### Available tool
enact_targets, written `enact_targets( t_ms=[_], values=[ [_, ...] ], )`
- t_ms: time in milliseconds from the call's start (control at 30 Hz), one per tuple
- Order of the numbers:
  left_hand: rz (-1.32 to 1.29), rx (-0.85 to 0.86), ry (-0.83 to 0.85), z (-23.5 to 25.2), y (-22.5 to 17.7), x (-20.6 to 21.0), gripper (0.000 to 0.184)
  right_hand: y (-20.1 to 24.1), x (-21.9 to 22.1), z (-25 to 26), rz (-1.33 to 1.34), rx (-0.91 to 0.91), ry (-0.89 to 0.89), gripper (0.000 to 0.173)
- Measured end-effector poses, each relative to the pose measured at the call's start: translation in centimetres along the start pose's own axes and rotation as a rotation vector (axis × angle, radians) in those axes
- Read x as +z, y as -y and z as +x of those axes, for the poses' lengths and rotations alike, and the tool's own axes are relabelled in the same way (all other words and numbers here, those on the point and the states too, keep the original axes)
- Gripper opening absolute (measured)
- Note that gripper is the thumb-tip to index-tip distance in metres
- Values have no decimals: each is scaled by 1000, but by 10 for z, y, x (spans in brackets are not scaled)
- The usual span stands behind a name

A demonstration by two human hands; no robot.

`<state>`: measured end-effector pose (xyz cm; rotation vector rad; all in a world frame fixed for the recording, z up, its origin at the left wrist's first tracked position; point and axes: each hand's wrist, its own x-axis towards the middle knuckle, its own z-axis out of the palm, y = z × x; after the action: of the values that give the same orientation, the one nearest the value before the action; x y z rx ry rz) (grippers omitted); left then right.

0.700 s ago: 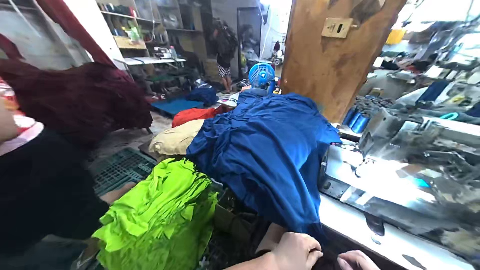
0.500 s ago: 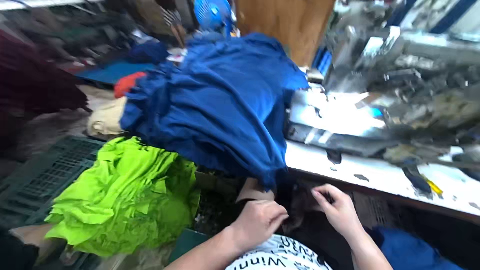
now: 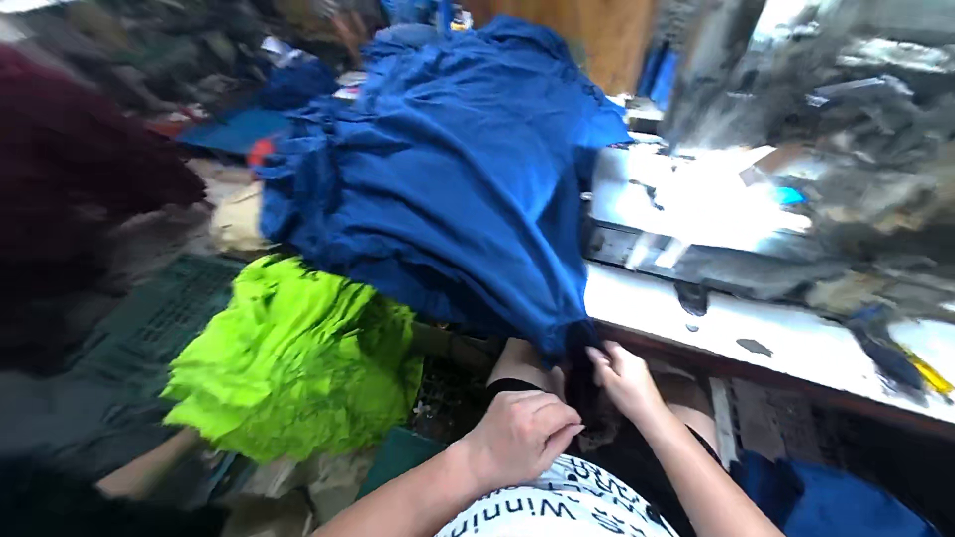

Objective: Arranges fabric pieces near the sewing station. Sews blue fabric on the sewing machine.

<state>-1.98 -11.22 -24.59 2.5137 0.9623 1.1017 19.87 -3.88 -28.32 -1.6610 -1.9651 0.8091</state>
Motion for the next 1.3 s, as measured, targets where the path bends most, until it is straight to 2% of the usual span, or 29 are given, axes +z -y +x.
enact_targets(
  t_ms=[33, 100, 200, 233, 267, 367, 400, 500, 600, 700, 767, 833, 867, 967, 1000, 1067, 1100, 1133, 1200, 1233, 1300],
  values=[
    [17, -25, 1, -1, 1, -3, 20, -6, 7, -5, 23, -196, -126, 38],
    [30, -83, -9, -2, 0, -8, 30, -1, 0, -20, 134, -417, -143, 37],
    [46, -134, 24, 20, -7, -10, 55, 24, -24, -31, 403, -510, -26, 35],
    [33, -137, 34, 32, -12, -8, 58, 31, -33, -32, 488, -524, -16, 33],
    [11, -120, 18, 45, -17, -5, 54, 37, -42, -32, 554, -535, -30, 29],
    [-92, -9, -60, 75, -30, 3, 17, 44, -72, -37, 656, -568, -174, 20],
    [-137, 17, -45, 79, -35, 3, 15, 42, -81, -41, 679, -582, -218, 18],
    [-271, -2, 66, 78, -41, 4, 18, 33, -91, -55, 700, -558, -269, 18],
    [-461, -207, 127, 70, -32, 6, 14, 18, -74, -62, 617, -480, -193, 19],
    [-652, -430, 134, 65, -28, 3, 17, 10, -51, -67, 637, -357, -46, 39],
    [-704, -478, 137, 60, -27, 7, 20, 17, -40, -72, 656, -286, -28, 43],
    [-750, -483, 137, 53, -28, 11, 17, 29, -39, -75, 595, -283, -95, 35],
    [-795, -502, 133, 51, -29, 10, 17, 33, -41, -74, 549, -304, -152, 25],
    [-1028, -532, 14, 50, -29, 0, 11, 32, -54, -72, 309, -393, -323, 11],
    [-1161, -522, -45, 51, -28, -5, 6, 28, -57, -72, 167, -377, -351, 10],
    [-1498, -530, -100, 54, -26, -16, 10, 15, -51, -65, 18, -259, -383, 20],
    [-1564, -501, -71, 55, -23, -17, 12, 9, -45, -62, 92, -192, -405, 19],
    [-1497, -445, -38, 57, -19, -16, 11, 6, -44, -59, 289, -152, -414, 14],
    [-1127, -329, -32, 63, -13, -19, 9, 15, -49, -55, 915, -81, -354, 17],
    [-1005, -356, -78, 65, -12, -23, 11, 17, -56, -55, 1196, -52, -242, 18],
    [-1047, -548, -228, 70, -13, -32, 6, 13, -72, -55, 1581, -114, 169, 16]
  ],
)
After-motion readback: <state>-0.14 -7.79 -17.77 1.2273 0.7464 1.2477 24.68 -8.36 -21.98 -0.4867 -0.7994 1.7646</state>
